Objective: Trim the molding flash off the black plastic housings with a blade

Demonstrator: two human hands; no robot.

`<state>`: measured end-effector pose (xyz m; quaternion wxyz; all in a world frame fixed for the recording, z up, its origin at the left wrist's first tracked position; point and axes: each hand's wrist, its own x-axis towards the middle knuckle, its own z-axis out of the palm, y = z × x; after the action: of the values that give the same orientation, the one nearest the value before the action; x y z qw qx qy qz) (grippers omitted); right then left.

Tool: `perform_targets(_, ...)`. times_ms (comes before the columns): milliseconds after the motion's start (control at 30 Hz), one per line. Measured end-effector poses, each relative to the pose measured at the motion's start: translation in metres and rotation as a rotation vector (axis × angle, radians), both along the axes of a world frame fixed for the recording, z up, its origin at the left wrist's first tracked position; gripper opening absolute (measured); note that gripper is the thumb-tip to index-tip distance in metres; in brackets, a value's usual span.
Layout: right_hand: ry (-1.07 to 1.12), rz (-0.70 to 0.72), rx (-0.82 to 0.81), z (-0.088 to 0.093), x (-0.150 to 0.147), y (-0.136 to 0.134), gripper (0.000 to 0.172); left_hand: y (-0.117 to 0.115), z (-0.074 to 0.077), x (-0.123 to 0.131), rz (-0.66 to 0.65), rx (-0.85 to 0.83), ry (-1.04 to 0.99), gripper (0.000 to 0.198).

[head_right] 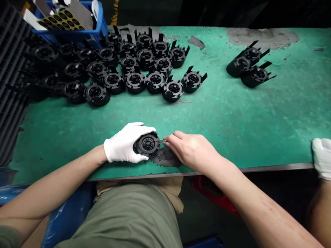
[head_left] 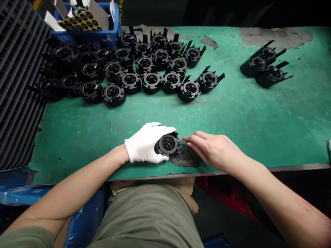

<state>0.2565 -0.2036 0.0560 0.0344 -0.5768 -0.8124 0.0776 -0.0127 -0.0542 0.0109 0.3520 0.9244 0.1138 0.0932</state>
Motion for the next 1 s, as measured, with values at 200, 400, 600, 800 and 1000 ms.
perform_targets(200, -0.038, 0.075, -0.177, 0.007, 0.004, 0.019, 0.04, -0.001, -0.002, 0.0, 0.014, 0.041, -0.028, 0.09)
perform_targets(400, -0.14, 0.175, -0.225, 0.013, 0.007, 0.026, 0.022, -0.001, -0.001, 0.001, 0.009, 0.026, -0.008, 0.087)
perform_targets(600, -0.135, 0.325, -0.253, 0.025, 0.01, 0.049, 0.021, 0.0, 0.0, 0.003, 0.0, 0.011, 0.02, 0.087)
perform_targets(800, 0.095, 0.312, -0.221, 0.024, 0.029, 0.062, 0.034, 0.0, 0.0, 0.003, 0.006, -0.013, 0.012, 0.083)
perform_targets(1000, 0.34, -0.049, -0.131, 0.01, 0.031, 0.023, 0.028, -0.005, -0.011, 0.002, 0.123, 0.096, -0.172, 0.098)
